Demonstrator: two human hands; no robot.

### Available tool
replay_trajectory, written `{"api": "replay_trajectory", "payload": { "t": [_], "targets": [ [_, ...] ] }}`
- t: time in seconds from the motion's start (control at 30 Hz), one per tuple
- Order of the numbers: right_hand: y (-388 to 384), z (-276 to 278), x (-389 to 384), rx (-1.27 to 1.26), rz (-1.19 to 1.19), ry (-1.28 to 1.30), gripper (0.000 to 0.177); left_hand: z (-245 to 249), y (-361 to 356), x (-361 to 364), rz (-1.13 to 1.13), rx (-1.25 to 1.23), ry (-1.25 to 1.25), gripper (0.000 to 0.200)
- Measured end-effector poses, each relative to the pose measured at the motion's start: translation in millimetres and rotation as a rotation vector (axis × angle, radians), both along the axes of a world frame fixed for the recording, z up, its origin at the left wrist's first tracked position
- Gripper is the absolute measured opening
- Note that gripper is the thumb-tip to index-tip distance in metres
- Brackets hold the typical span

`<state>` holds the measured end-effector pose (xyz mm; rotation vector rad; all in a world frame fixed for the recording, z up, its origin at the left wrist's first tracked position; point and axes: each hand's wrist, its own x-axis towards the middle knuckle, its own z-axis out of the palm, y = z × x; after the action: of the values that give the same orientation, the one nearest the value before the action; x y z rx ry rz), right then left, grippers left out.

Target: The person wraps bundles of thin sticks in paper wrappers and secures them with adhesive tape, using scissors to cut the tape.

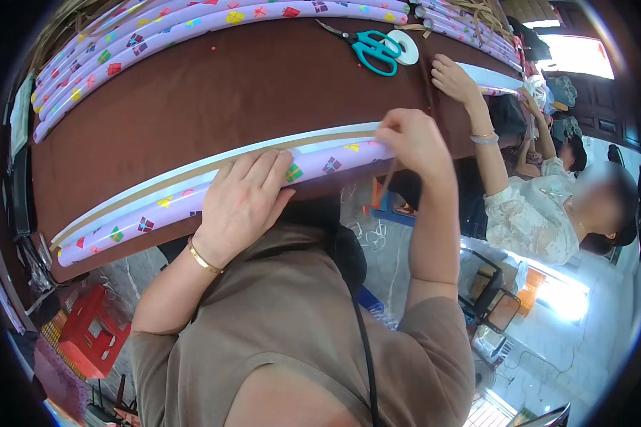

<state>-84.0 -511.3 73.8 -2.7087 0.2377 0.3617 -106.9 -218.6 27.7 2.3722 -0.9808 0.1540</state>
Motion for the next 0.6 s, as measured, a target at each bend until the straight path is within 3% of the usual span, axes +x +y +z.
{"api": "replay_trajectory", "payload": {
  "t": [0.07,0.13,0.23,0.6],
  "targets": [
    [-28,4,-7,0.055,-0.177,0.031,0.023,0,0,0,0.002,-0.003,-0.005,0.051],
    [-40,18,-10,-0.105,-0.254,0.028,0.022,2,-1,1,0.005,0.012,0.012,0.051],
    [-71,8,-17,-0.233,-0.282,-0.097,0.023,3,-4,2,0.01,0.02,0.019,0.05],
    [-89,-13,-6,-0.242,-0.402,-0.07,0.025,6,-5,3,0.004,0.061,0.026,0.05]
  ]
}}
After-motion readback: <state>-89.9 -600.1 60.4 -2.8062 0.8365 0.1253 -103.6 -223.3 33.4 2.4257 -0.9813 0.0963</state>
